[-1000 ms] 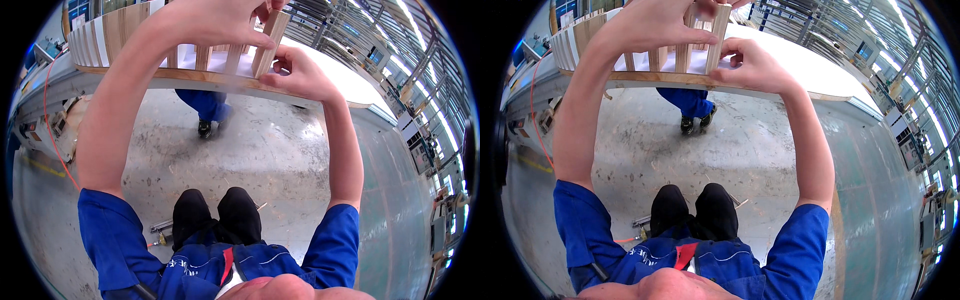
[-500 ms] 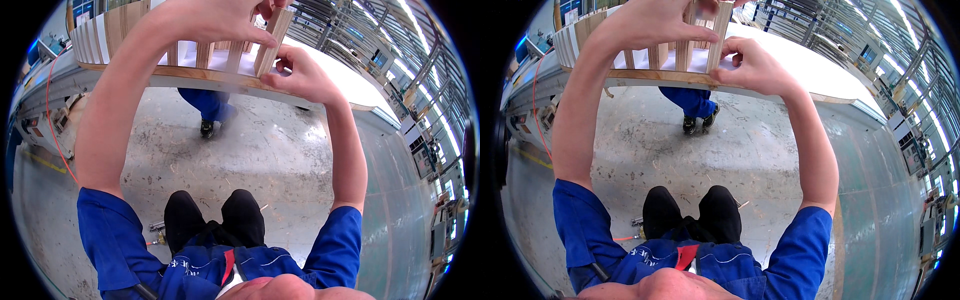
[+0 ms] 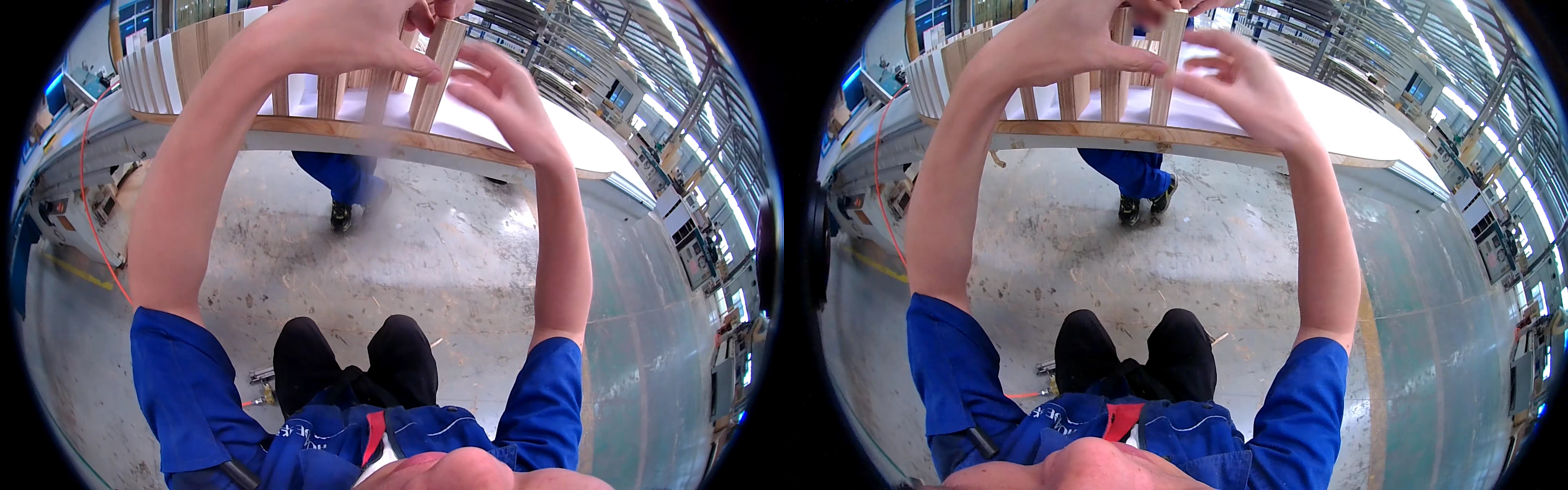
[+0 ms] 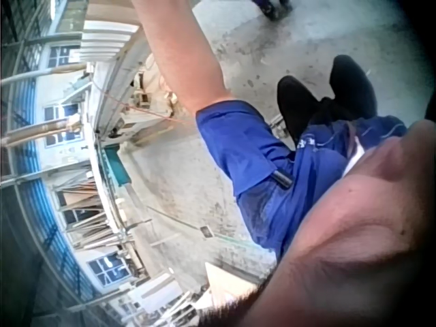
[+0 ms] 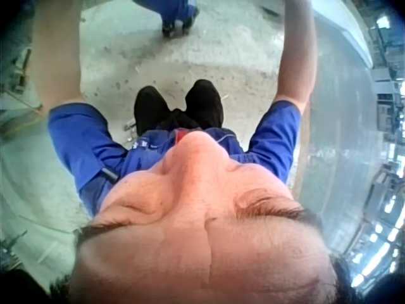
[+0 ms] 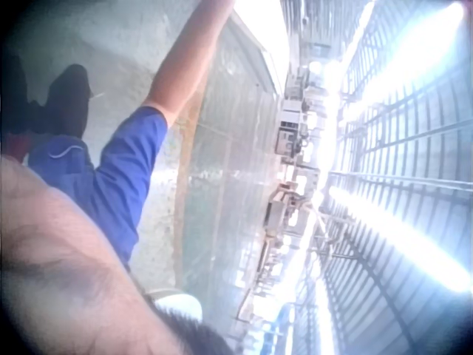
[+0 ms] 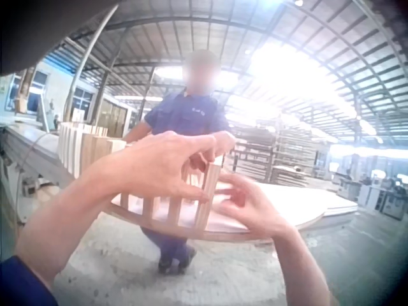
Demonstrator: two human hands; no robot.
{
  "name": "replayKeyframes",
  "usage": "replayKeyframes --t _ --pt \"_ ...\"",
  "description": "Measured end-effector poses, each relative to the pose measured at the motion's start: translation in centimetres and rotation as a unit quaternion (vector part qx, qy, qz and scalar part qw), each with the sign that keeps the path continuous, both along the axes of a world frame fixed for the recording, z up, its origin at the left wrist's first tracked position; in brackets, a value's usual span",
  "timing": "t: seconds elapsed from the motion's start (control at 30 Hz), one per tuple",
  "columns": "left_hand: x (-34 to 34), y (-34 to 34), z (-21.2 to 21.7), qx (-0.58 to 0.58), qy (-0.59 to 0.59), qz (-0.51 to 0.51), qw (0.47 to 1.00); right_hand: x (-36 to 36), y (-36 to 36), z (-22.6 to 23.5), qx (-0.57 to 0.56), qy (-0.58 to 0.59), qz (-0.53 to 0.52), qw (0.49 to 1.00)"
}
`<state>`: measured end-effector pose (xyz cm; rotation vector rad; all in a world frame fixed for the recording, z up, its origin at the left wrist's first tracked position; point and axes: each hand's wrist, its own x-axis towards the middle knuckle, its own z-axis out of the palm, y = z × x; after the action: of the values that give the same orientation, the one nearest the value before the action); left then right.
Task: The person sits on the floor and assembles a wooden structure by placing vertical wooden slats onto a curved base. They use a pneumatic nail gun to secure each slat in place, working sequentially along the base while a coworker assists by handing over pieces.
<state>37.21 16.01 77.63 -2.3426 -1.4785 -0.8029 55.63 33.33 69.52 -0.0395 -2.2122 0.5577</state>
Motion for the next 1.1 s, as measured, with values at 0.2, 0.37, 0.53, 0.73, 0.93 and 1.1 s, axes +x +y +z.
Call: replayKeyframes --t 0.2,0.37,0.53,0.73,0.93,1.1 --pt "0.2 -0.1 -0.2 0.008 -0.024 0.038 0.999 -2.1 -1.0 2.0 -0.017 0.233 0.141 0.962" --pt "-0.3 0.4 -0.6 0.066 -0.003 0.011 0.998 -3.3 -3.4 1.3 -0.101 0.222 0.102 0.964" --pt "0.1 0.2 -0.5 0.032 -0.027 0.025 0.999 -4.2 -2.1 0.6 -0.093 0.254 0.154 0.95" --pt "0.4 0.1 -0.4 0.024 -0.038 0.01 0.999 -4.2 -1.1 -0.1 0.005 0.263 0.07 0.962" --pt "1.3 -1.0 -0.6 0.061 -0.006 0.013 0.998 -4.7 -2.5 0.0 -0.086 0.27 0.119 0.952" --pt "0.2 0.7 -0.3 0.022 -0.014 0.03 0.999 -4.6 -2.6 -0.1 -0.09 0.274 0.133 0.948"
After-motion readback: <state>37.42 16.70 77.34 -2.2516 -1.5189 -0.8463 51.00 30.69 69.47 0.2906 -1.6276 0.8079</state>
